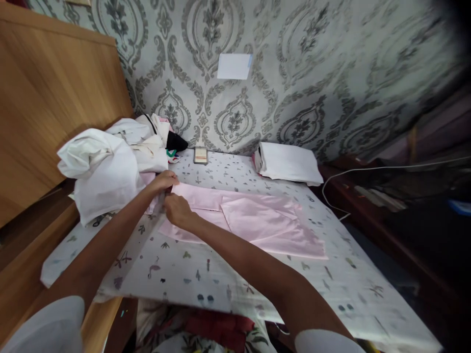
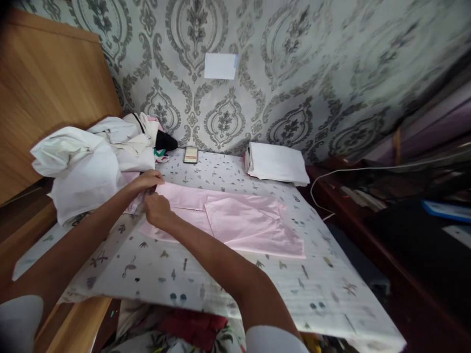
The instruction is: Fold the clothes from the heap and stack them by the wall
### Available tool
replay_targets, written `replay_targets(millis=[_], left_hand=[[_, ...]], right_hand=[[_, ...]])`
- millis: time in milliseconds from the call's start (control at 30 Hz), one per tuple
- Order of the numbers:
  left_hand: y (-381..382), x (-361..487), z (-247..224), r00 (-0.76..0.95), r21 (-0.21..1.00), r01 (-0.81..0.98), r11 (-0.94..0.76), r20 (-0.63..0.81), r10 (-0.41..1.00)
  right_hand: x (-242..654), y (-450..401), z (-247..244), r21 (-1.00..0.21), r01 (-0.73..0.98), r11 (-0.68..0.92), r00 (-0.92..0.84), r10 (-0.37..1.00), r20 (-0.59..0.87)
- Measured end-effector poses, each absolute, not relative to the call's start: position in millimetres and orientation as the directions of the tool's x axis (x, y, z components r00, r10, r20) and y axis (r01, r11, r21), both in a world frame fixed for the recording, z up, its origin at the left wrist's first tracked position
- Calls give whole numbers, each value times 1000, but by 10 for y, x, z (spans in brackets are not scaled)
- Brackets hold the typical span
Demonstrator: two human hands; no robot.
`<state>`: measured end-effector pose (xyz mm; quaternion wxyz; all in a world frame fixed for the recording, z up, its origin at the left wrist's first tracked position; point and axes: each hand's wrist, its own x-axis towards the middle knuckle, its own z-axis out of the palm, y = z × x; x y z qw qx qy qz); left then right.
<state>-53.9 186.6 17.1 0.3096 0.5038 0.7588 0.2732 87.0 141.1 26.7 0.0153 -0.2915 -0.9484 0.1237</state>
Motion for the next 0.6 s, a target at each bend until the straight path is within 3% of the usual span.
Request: replay_targets(millis=[100, 233, 333, 467, 600], left_hand=[[1839, -426, 323, -294, 851, 441, 286, -164, 942], [1943, -127, 484, -248, 946, 260, 192, -126, 960], [2134, 223, 534, -206, 979, 151, 139, -106, 973], [2442, 777, 478, -144, 992, 6, 125, -122, 982], [2641, 1254, 261, -89, 983, 6, 181, -180, 980]], right_hand=[[1106, 1514, 303, -322, 555, 767, -806, 592, 20], [1593, 1678, 272, -721, 395, 570, -663, 720, 206], [2021, 1821, 205, -939, 148, 310, -530, 827, 190], [2588, 2009, 108, -995, -49, 83, -424, 901, 96], [3070, 2134, -48, -997, -50, -63, -335, 941, -43]])
